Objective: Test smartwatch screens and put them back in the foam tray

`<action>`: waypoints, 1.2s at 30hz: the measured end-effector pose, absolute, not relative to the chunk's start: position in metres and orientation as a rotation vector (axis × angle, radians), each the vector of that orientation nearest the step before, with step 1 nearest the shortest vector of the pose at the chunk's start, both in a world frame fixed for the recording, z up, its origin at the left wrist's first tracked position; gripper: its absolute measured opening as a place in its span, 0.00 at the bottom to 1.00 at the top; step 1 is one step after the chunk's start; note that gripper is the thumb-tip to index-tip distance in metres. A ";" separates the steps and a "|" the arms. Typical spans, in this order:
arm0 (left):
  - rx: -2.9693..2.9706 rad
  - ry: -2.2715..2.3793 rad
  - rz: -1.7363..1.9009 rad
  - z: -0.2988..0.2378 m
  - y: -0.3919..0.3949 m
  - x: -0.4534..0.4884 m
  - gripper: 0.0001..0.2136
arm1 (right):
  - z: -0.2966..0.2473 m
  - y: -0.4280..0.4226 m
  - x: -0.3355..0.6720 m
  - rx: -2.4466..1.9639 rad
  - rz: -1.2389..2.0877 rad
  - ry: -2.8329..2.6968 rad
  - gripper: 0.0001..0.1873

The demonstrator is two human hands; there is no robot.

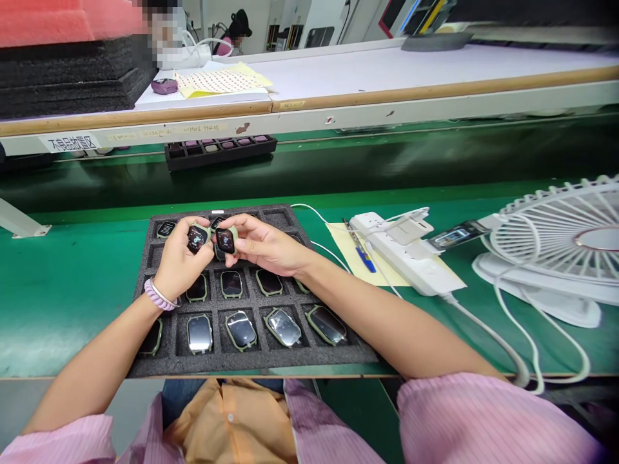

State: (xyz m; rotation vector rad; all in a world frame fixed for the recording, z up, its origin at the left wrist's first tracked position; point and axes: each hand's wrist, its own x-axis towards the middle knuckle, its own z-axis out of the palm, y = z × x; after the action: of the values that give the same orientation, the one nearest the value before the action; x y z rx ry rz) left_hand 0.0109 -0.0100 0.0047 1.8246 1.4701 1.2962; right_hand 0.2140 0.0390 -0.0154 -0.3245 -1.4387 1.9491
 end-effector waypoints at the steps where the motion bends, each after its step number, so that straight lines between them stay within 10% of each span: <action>1: 1.811 1.463 1.297 0.005 -0.010 0.011 0.17 | -0.016 0.039 0.214 -0.326 1.953 -1.439 0.28; 36: 1.005 1.071 1.233 0.013 -0.009 0.013 0.25 | -0.018 0.045 0.213 -0.582 1.903 -1.248 0.27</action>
State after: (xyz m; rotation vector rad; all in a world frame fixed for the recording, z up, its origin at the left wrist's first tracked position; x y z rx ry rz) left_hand 0.0131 -0.0093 0.0125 1.0052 1.0715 1.2326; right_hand 0.2129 0.0447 -0.0180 -0.5820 -1.2484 1.9028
